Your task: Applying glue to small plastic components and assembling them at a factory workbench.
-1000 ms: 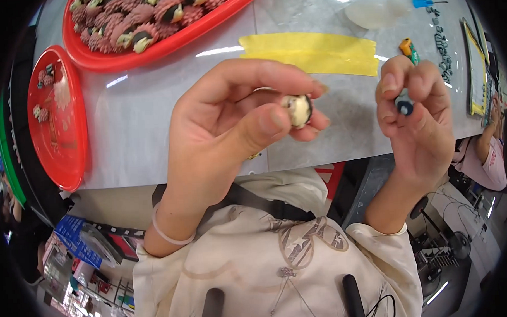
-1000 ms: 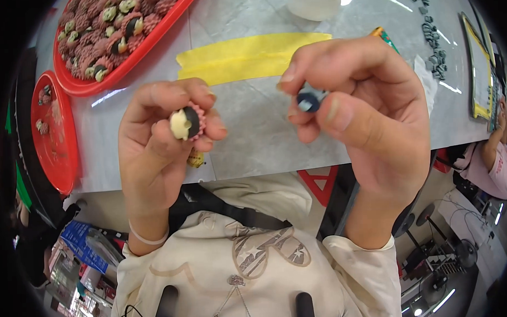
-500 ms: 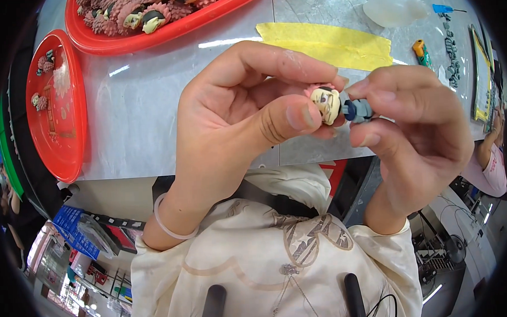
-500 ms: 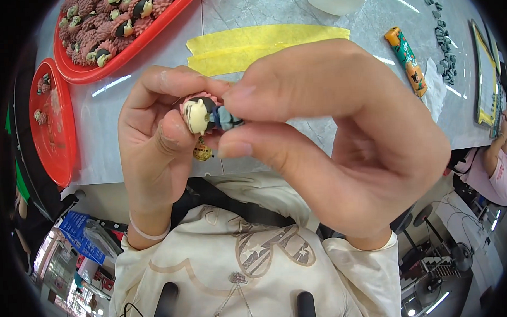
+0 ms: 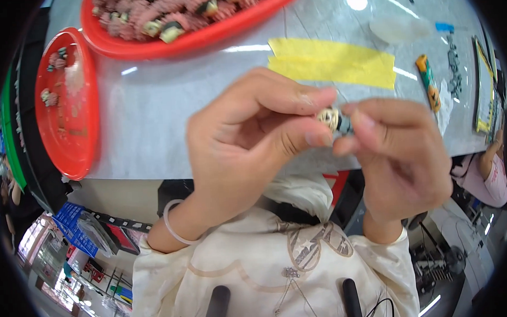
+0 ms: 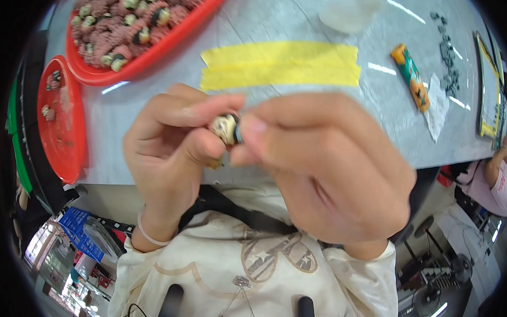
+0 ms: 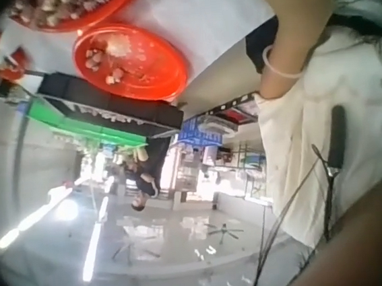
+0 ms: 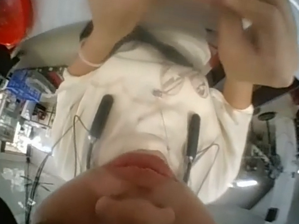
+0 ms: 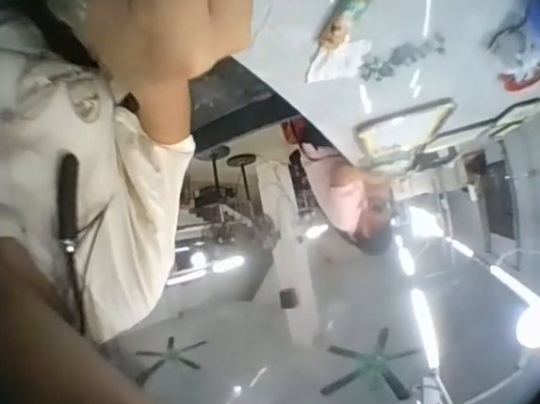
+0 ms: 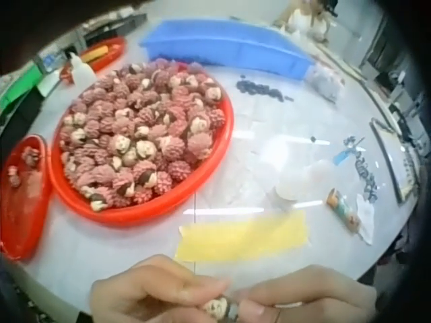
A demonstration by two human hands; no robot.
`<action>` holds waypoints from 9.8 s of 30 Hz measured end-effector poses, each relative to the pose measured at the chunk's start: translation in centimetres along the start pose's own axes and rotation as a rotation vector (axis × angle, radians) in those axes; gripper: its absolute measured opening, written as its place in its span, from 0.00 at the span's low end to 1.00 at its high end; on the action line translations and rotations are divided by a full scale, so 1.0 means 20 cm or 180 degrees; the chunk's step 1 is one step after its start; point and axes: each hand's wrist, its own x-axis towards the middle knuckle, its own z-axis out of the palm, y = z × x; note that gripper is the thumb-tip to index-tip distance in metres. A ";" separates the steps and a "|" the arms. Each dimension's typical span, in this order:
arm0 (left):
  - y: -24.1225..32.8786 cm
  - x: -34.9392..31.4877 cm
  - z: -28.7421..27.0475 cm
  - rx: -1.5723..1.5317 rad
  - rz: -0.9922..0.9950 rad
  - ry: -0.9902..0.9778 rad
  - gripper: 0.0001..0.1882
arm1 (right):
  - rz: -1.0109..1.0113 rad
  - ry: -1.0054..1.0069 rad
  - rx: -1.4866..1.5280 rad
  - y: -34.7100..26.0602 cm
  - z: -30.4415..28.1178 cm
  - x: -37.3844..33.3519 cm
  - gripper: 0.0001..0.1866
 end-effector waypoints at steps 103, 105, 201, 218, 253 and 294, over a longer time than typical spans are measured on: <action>-0.01 0.03 0.00 -0.1124 -0.0555 -0.0188 0.17 | 0.1648 -0.0011 0.1961 0.19 -0.45 0.00 0.14; -0.01 0.03 0.00 -0.1049 -0.0650 -0.0239 0.18 | 0.1661 -0.0160 0.2040 0.18 -0.40 0.01 0.14; -0.01 0.03 -0.01 -0.1040 -0.0569 -0.0325 0.19 | 0.1215 -0.0197 0.0898 0.10 -0.32 0.05 0.24; -0.02 0.03 -0.01 -0.1092 -0.0650 -0.0390 0.20 | 0.0629 -0.0200 0.0200 0.05 -0.32 0.03 0.25; 0.00 0.03 0.01 -0.1083 -0.0718 -0.0316 0.19 | 0.0974 0.0180 -0.2227 0.21 -0.62 0.04 0.12; 0.00 0.03 -0.01 -0.0979 -0.0702 -0.0194 0.19 | 0.0072 -0.0575 -0.1996 0.13 -0.47 -0.04 0.14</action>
